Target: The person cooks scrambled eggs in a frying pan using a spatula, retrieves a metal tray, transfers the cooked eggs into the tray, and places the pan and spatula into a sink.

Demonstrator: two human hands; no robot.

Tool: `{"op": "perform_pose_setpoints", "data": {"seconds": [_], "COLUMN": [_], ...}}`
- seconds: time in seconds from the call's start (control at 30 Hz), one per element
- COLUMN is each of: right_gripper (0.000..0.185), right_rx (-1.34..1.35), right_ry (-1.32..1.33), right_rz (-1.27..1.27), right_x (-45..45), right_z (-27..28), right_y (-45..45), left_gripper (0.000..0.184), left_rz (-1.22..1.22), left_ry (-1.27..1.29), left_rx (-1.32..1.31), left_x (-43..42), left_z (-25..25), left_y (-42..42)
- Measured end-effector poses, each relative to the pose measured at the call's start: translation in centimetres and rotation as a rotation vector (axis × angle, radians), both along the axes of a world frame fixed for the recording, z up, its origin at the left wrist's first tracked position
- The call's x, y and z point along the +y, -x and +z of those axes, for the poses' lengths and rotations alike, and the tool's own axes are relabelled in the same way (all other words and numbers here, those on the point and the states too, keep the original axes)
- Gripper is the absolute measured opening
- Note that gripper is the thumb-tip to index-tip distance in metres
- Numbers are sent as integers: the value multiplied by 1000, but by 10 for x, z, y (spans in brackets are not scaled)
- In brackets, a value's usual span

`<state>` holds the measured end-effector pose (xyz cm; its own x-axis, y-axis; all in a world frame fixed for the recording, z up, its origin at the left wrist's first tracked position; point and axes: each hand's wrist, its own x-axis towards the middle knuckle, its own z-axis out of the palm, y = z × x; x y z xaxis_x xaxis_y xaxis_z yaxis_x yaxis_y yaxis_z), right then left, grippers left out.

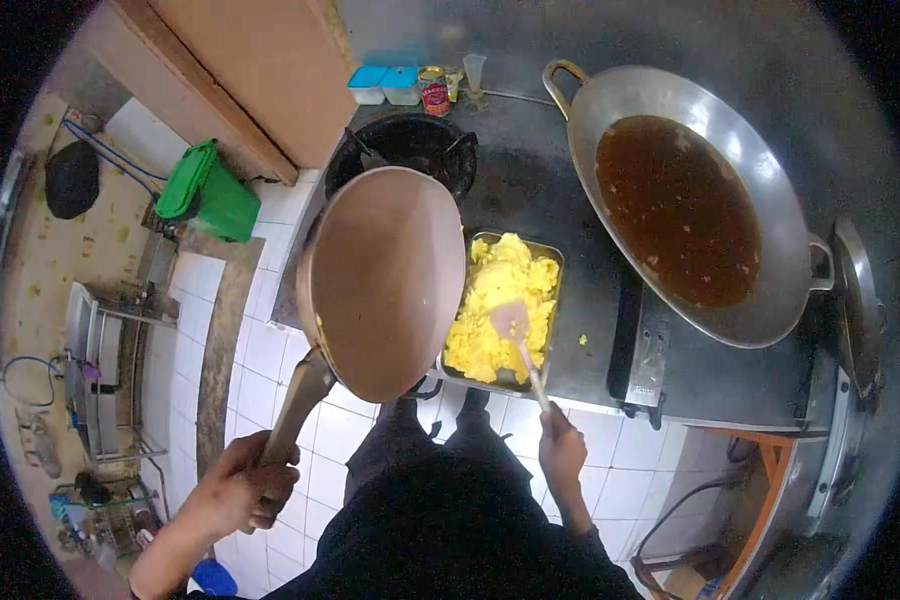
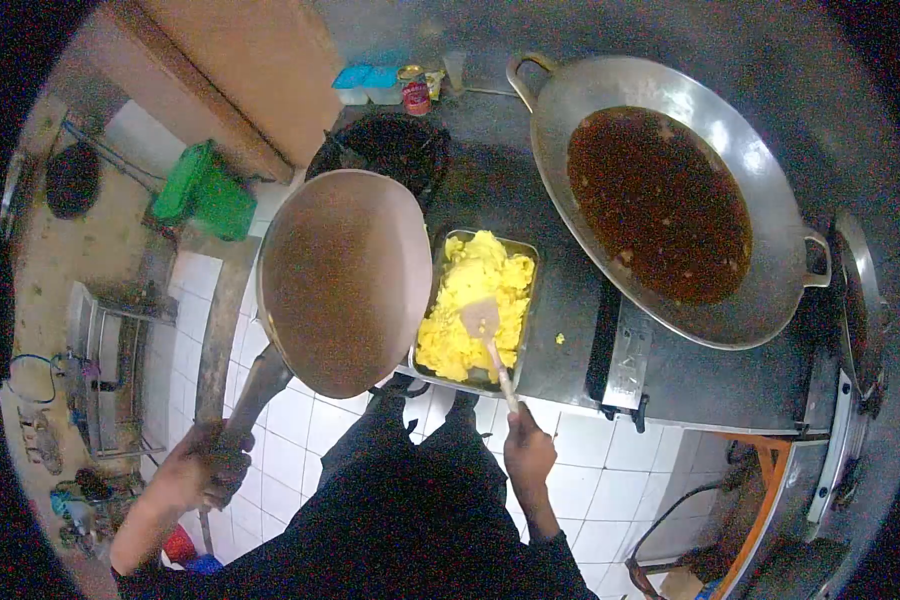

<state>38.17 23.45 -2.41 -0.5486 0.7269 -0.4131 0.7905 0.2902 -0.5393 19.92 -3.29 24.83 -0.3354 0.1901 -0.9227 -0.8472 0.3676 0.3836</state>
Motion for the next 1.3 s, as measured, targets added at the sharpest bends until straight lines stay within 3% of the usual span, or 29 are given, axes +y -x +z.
{"op": "perform_pose_setpoints", "data": {"seconds": [0.07,0.13,0.17,0.3,0.4,0.47,0.57,0.67,0.73,0.77,0.83,0.9,0.97,1.1,1.17,1.3], "right_gripper": [31,31,33,31,25,20,20,26,29,30,31,33,34,29,23,19], "right_rx": [65,63,110,181,-41,-93,-1,-85,-75,73,138,365,171,207,171,91], "right_ry": [-29,-77,-55,2,-63,-218,-308,-97,-147,-85,-118,-176,-214,-226,-359,-302], "right_rz": [19,91,52,-90,20,90,108,-14,-49,-52,-35,5,-14,-46,-22,-71], "right_x": [-1,8,14,18,-1,-12,-4,15,26,43,50,55,53,26,13,-12], "right_z": [-25,-32,-31,10,30,7,8,59,81,55,55,29,25,24,17,-19], "right_y": [2,8,9,-15,-19,-15,-17,-17,-10,-18,9,44,88,136,136,107], "left_gripper": [15,14,14,16,16,15,16,17,16,15,15,15,15,12,11,11], "left_rz": [-43,11,-62,-67,-78,-81,-8,67,45,66,82,18,26,81,82,75], "left_ry": [48,40,109,152,83,39,43,-47,-73,-105,-145,-89,-122,-213,-221,-219], "left_rx": [99,15,120,138,150,168,106,29,105,85,64,169,174,133,97,117], "left_x": [3,-4,-3,-19,-33,-44,-60,-87,-95,-101,-109,-115,-123,-139,-145,-150], "left_z": [14,23,30,46,51,52,58,60,61,60,58,53,45,31,27,22], "left_y": [2,8,6,18,29,39,46,56,56,60,67,73,80,94,102,111]}}
